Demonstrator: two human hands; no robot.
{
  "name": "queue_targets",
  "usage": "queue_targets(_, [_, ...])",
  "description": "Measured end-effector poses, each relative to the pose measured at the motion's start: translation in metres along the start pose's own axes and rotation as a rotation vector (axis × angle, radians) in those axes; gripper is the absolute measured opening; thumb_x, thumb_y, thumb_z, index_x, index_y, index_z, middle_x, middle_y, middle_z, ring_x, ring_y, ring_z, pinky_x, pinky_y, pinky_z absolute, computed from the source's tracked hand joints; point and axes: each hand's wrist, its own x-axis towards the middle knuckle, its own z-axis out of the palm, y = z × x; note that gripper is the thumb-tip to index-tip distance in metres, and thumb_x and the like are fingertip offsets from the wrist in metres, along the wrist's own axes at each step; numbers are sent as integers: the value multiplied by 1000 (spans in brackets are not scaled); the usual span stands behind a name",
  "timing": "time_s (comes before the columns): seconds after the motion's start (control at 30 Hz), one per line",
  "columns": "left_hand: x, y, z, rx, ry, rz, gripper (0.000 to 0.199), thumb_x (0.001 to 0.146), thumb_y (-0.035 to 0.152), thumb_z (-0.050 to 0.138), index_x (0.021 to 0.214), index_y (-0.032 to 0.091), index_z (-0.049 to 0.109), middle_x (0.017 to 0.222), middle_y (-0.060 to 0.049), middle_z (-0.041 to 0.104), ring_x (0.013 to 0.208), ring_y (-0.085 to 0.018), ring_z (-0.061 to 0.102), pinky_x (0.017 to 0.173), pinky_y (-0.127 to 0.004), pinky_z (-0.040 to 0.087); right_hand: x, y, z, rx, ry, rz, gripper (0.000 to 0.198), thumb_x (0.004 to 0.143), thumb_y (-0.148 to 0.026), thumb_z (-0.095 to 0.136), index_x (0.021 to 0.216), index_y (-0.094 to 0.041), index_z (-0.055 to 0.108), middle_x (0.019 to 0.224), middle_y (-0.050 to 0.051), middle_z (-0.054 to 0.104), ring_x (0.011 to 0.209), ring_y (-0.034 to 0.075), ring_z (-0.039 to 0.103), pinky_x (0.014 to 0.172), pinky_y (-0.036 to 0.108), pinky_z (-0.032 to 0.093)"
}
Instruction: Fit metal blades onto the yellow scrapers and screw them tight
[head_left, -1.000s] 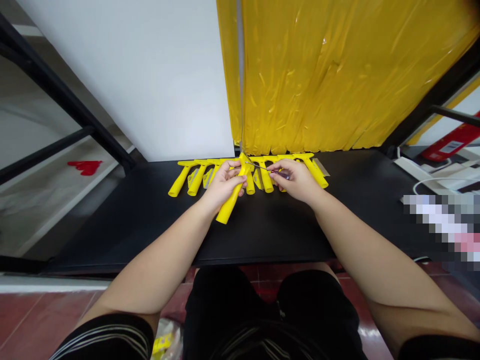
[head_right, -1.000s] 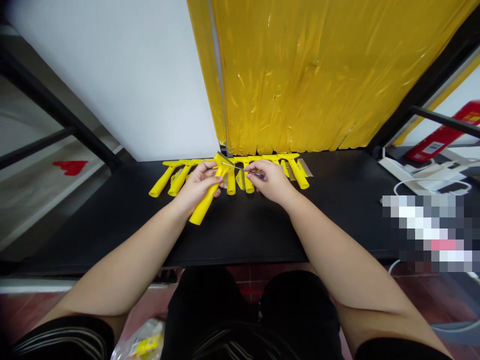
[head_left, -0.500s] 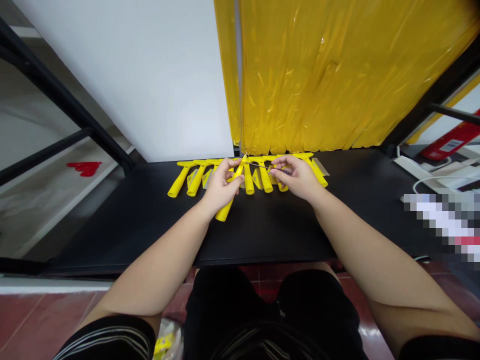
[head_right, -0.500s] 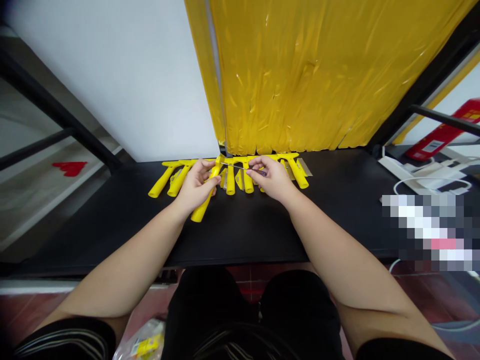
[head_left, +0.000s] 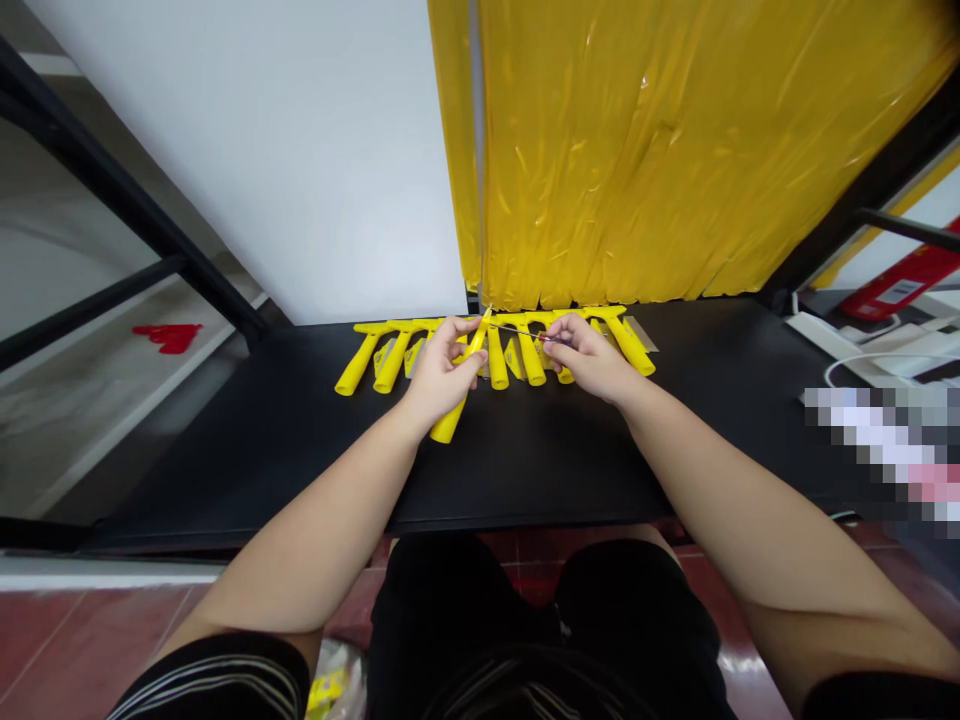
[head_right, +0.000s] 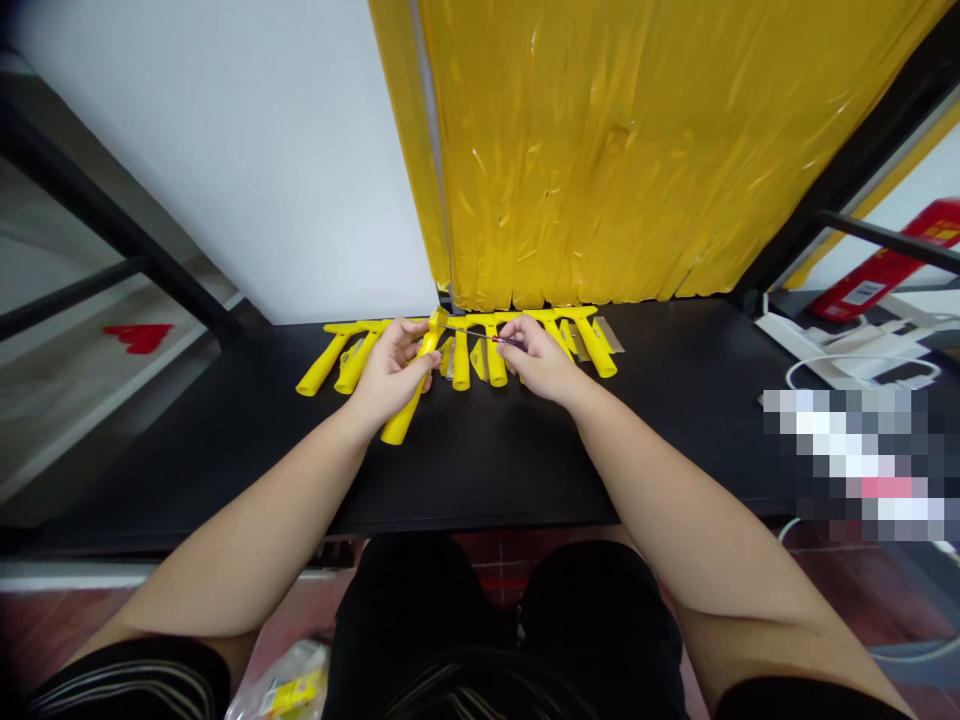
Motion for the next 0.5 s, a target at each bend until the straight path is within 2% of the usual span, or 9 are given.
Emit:
queue_targets(0.17, [0,-1,0,7,11,-4,35,82,18,78,111,24,61,139,-8,63,70,-9,59,47,-18,49,0,-2,0,3,-22,90,37,91,-56,73,95,-24,55,68,-5,53,53,12,47,50,26,38])
queue_targets(0.3, [0,0,0,18,1,-1,31,84,20,76,110,24,59,140,-7,63,66,-7,57,46,-19,49,-1,-3,0,5,-81,146,52,97,-72,57,85,-22,59,57,-7,36,46,11,32,45,27,26])
queue_targets(0.4, [0,2,0,-6,13,-12,34,81,18,78,110,25,61,141,-7,63,67,-8,58,46,-20,49,-3,-4,-2,-23,-94,97,43,96,-66,63,98,-23,61,63,-6,42,50,12,37,48,27,31])
queue_targets(0.5, [1,4,1,-44,53,-26,37,76,16,81,107,24,62,140,-7,63,64,-7,58,45,-20,47,-5,-3,-4,-32,-108,8,38,90,-54,75,108,-28,54,74,-6,51,59,14,48,54,28,39])
